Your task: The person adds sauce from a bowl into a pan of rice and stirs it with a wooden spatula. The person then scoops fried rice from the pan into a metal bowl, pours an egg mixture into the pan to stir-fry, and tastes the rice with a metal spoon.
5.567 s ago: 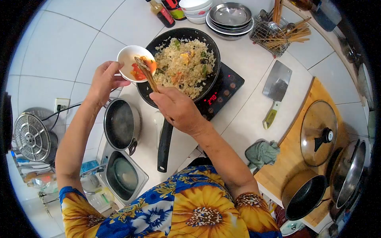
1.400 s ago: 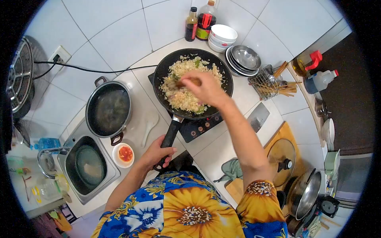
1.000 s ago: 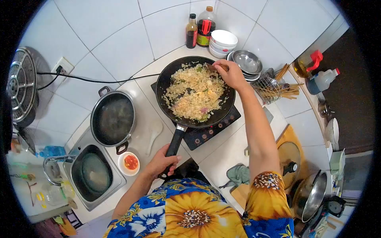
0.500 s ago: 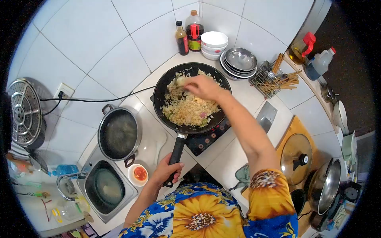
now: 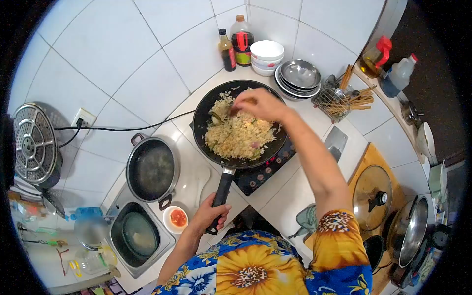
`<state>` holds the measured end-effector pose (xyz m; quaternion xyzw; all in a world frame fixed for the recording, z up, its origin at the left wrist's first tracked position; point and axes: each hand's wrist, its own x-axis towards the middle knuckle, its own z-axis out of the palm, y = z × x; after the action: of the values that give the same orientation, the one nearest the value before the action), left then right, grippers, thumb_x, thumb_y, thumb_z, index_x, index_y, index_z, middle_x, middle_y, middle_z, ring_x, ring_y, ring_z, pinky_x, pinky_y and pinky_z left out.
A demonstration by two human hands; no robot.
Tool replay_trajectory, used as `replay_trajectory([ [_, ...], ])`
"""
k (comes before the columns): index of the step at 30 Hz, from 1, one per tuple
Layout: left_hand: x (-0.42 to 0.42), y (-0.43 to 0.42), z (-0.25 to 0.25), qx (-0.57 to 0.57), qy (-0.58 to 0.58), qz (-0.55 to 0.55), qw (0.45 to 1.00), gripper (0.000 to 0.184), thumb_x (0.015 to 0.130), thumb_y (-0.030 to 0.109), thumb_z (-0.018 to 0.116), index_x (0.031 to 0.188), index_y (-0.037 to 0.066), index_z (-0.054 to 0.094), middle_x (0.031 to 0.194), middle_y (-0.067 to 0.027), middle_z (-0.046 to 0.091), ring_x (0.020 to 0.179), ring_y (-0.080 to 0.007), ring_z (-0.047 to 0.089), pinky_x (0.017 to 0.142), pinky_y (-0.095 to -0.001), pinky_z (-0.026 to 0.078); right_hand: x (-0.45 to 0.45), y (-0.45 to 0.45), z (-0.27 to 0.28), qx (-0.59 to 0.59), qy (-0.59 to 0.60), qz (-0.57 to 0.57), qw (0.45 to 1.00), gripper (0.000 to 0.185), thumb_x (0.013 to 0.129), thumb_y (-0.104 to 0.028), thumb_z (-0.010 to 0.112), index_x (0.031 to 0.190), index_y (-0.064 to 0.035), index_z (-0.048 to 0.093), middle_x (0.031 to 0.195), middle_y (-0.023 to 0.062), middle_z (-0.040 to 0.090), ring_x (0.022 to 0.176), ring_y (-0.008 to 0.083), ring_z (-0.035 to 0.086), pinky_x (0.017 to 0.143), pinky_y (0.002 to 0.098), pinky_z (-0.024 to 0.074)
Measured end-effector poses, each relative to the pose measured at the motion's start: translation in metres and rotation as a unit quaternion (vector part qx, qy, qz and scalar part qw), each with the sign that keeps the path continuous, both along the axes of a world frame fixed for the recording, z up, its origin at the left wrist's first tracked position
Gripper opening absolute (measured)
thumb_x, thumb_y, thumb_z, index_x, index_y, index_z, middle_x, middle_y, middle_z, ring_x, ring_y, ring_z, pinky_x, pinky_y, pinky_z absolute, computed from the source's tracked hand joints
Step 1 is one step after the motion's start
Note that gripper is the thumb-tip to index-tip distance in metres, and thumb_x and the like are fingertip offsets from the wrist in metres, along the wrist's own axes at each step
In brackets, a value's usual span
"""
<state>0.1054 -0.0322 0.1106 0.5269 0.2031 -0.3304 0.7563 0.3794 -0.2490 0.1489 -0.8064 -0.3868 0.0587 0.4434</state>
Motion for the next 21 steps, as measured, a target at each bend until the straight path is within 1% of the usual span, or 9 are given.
replay_trajectory([
  [3, 0.000, 0.001, 0.000, 0.007, 0.001, -0.008, 1.000, 0.045, 0.084, 0.007, 0.066, 0.119, 0.002, 0.039, 0.061, -0.0018, 0.046, 0.044, -0.0110, 0.047, 0.036, -0.0263, 0.038, 0.025, -0.030, 0.003, -0.011, -0.018, -0.118, 0.993, 0.018, 0.093, -0.015, 0.058, 0.101, -0.0009, 0.065, 0.091, 0.0066, 0.068, 0.084, 0.0119, 0.060, 0.078, 0.0264, 0.0483],
  [5, 0.001, 0.001, -0.002, 0.012, -0.003, -0.011, 1.000, 0.045, 0.084, 0.007, 0.066, 0.119, 0.002, 0.038, 0.060, -0.0018, 0.046, 0.044, -0.0113, 0.047, 0.036, -0.0264, 0.038, 0.041, -0.028, -0.017, 0.004, -0.028, -0.141, 0.990, 0.018, 0.091, -0.016, 0.060, 0.100, -0.0028, 0.067, 0.091, 0.0082, 0.070, 0.079, 0.0146, 0.063, 0.077, 0.0298, 0.0502],
  [7, 0.001, 0.001, -0.003, 0.018, -0.004, -0.018, 1.000, 0.045, 0.084, 0.008, 0.066, 0.119, 0.002, 0.038, 0.060, -0.0018, 0.046, 0.044, -0.0115, 0.047, 0.036, -0.0266, 0.038, 0.045, -0.008, -0.033, 0.044, 0.096, -0.080, 0.991, 0.018, 0.090, -0.017, 0.061, 0.100, -0.0032, 0.068, 0.091, 0.0071, 0.069, 0.079, 0.0145, 0.062, 0.078, 0.0287, 0.0498],
  [9, 0.002, 0.001, -0.001, 0.029, -0.012, -0.029, 0.999, 0.046, 0.085, 0.008, 0.066, 0.120, 0.002, 0.037, 0.060, -0.0021, 0.047, 0.044, -0.0118, 0.048, 0.036, -0.0269, 0.038, 0.035, 0.024, -0.040, 0.052, 0.070, -0.012, 0.996, 0.018, 0.090, -0.016, 0.061, 0.099, -0.0026, 0.068, 0.091, 0.0049, 0.069, 0.082, 0.0124, 0.062, 0.078, 0.0267, 0.0493],
  [11, 0.002, 0.003, -0.003, 0.024, -0.010, -0.029, 0.999, 0.046, 0.085, 0.008, 0.066, 0.120, 0.002, 0.036, 0.061, -0.0026, 0.047, 0.044, -0.0119, 0.048, 0.036, -0.0269, 0.039, 0.015, 0.039, -0.018, 0.024, 0.180, 0.071, 0.981, 0.018, 0.090, -0.015, 0.061, 0.099, -0.0019, 0.068, 0.093, 0.0056, 0.069, 0.083, 0.0115, 0.062, 0.078, 0.0265, 0.0496],
  [14, 0.003, 0.004, -0.004, 0.014, -0.014, -0.030, 0.999, 0.048, 0.085, 0.008, 0.066, 0.121, 0.002, 0.035, 0.063, -0.0035, 0.048, 0.044, -0.0119, 0.048, 0.036, -0.0269, 0.039, 0.015, 0.033, 0.004, -0.033, 0.166, 0.119, 0.978, 0.018, 0.090, -0.015, 0.061, 0.099, -0.0020, 0.069, 0.094, 0.0064, 0.069, 0.084, 0.0114, 0.063, 0.079, 0.0268, 0.0501],
  [15, 0.002, 0.006, -0.004, 0.011, -0.014, -0.029, 0.999, 0.048, 0.085, 0.008, 0.066, 0.121, 0.001, 0.035, 0.063, -0.0038, 0.048, 0.044, -0.0119, 0.048, 0.036, -0.0269, 0.040, 0.029, 0.025, -0.003, -0.009, 0.137, 0.109, 0.984, 0.018, 0.090, -0.016, 0.061, 0.099, -0.0022, 0.069, 0.094, 0.0068, 0.070, 0.085, 0.0120, 0.064, 0.079, 0.0272, 0.0503],
  [19, 0.005, 0.007, -0.002, 0.013, -0.008, -0.033, 0.999, 0.051, 0.085, 0.009, 0.066, 0.124, 0.001, 0.034, 0.064, -0.0037, 0.048, 0.044, -0.0118, 0.048, 0.036, -0.0268, 0.039, 0.063, -0.005, -0.005, 0.002, 0.036, -0.071, 0.997, 0.017, 0.092, -0.014, 0.060, 0.100, -0.0016, 0.068, 0.092, 0.0038, 0.068, 0.084, 0.0087, 0.061, 0.078, 0.0244, 0.0496],
  [21, 0.004, 0.005, -0.001, 0.021, -0.009, -0.035, 0.999, 0.054, 0.084, 0.008, 0.067, 0.127, 0.000, 0.034, 0.064, -0.0033, 0.048, 0.044, -0.0117, 0.048, 0.036, -0.0268, 0.039, 0.064, 0.000, -0.026, 0.012, 0.118, -0.067, 0.991, 0.017, 0.091, -0.013, 0.060, 0.100, -0.0008, 0.068, 0.092, 0.0044, 0.069, 0.084, 0.0093, 0.061, 0.078, 0.0254, 0.0506],
])
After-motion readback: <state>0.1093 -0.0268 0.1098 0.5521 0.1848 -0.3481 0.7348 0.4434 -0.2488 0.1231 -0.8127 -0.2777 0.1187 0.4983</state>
